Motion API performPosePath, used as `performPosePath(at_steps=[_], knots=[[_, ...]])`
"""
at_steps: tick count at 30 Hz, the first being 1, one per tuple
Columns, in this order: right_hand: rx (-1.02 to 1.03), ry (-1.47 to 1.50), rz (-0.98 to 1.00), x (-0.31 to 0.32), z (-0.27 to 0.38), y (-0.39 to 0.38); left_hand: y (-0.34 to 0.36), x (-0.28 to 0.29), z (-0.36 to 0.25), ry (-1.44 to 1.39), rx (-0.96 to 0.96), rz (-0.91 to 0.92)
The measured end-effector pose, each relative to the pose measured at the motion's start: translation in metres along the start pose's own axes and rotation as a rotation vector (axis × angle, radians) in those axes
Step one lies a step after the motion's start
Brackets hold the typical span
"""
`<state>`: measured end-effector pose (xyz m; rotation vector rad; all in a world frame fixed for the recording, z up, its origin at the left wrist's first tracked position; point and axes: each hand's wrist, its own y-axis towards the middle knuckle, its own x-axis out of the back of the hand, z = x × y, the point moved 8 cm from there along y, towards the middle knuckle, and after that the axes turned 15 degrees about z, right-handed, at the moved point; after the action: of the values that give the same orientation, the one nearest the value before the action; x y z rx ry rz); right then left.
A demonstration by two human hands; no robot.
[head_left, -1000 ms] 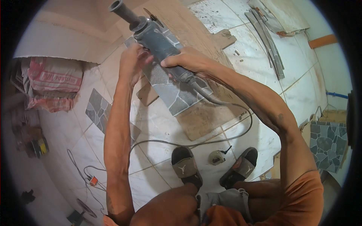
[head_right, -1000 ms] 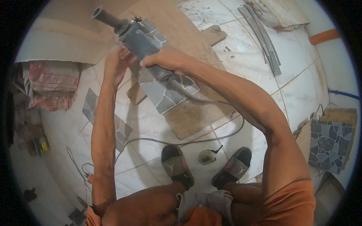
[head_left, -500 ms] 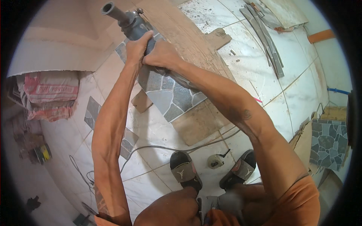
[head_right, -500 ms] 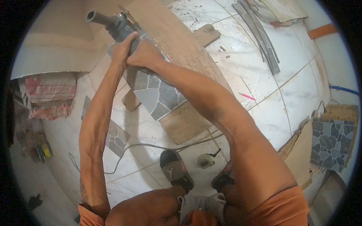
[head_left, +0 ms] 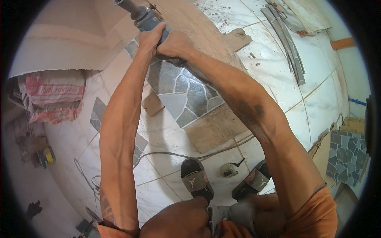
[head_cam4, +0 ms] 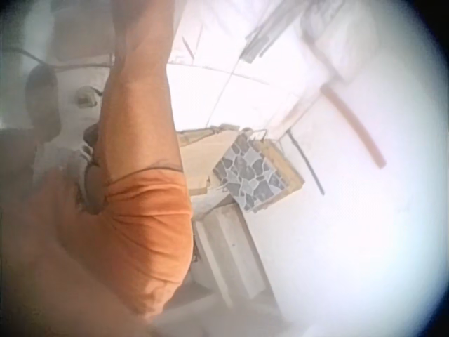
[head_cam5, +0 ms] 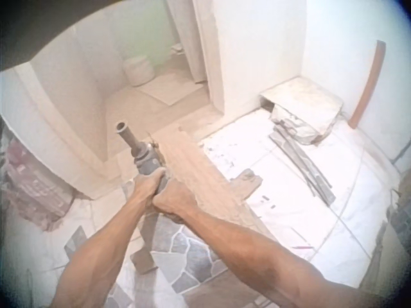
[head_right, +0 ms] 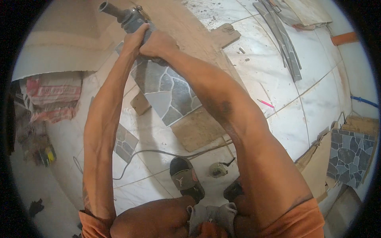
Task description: The person uses an angle grinder to cut and shape ceramic tiles, using a tape measure for accuracy.
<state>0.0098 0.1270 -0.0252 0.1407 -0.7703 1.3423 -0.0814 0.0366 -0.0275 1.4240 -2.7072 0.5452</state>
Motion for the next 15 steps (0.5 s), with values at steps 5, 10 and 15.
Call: performPosePath(at_steps=[5, 10, 15], knots=[[-0.009, -0.008, 0.081, -0.004, 0.006, -0.002, -0.005, 0.005, -0.005, 0.098, 0.009, -0.018], [-0.027, -0.031, 0.082, -0.002, 0.008, -0.004, 0.000, 0.008, 0.000, 0.152, 0.047, -0.016], [-0.029, -0.036, 0.073, -0.001, 0.010, -0.007, 0.003, 0.009, 0.003, 0.164, 0.051, 0.010]])
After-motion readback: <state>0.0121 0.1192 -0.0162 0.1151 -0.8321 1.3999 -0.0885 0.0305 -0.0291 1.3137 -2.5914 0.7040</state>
